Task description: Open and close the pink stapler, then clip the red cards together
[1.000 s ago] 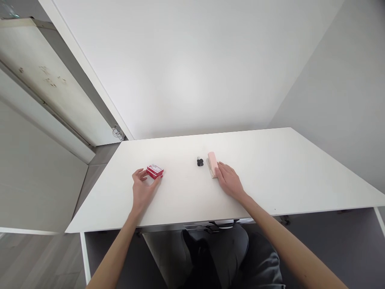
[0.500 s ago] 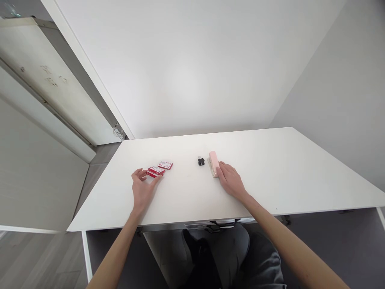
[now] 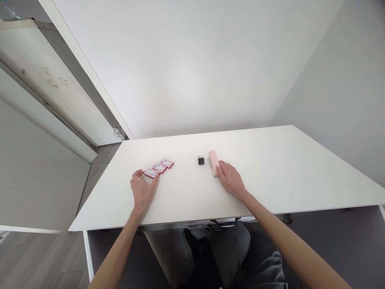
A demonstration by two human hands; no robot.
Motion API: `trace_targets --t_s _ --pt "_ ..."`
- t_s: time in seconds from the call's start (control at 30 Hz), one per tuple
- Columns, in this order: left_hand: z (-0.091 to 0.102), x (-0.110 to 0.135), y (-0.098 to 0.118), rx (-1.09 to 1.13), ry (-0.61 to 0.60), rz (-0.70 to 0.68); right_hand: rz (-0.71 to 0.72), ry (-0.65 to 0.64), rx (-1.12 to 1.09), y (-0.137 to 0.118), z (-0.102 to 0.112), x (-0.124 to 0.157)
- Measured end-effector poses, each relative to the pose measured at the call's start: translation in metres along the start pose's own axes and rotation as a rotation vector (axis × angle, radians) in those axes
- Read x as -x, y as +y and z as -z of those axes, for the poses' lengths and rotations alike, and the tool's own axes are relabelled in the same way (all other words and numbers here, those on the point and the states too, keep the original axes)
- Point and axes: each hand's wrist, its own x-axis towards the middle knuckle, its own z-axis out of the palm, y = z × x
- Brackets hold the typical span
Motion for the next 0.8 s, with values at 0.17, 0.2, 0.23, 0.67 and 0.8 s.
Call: trace_targets --t_s 0.17,0.2,0.23,0.67,0.8 --pt "-0.002 0.001 0.001 -0.075 0.005 -0.191 0.001 0.008 -0.007 0.001 -0.001 0.000" --pt "-0.003 0.002 0.003 -0.091 0.009 -0.287 0.002 0.007 -0.010 0.001 0.000 0.000" --pt "-0.004 0.004 0.006 -0.107 0.006 -0.399 0.002 0.005 -0.013 0.000 0.000 0.000" --pt "-0.093 0.029 0.087 -0.108 -0.457 -1.027 -0.005 0.002 0.009 0.001 -0.001 -0.002" --pt "-0.112 0.022 0.100 -0.118 -0.515 -1.024 0.014 0.011 0.018 0.001 -0.001 -0.003"
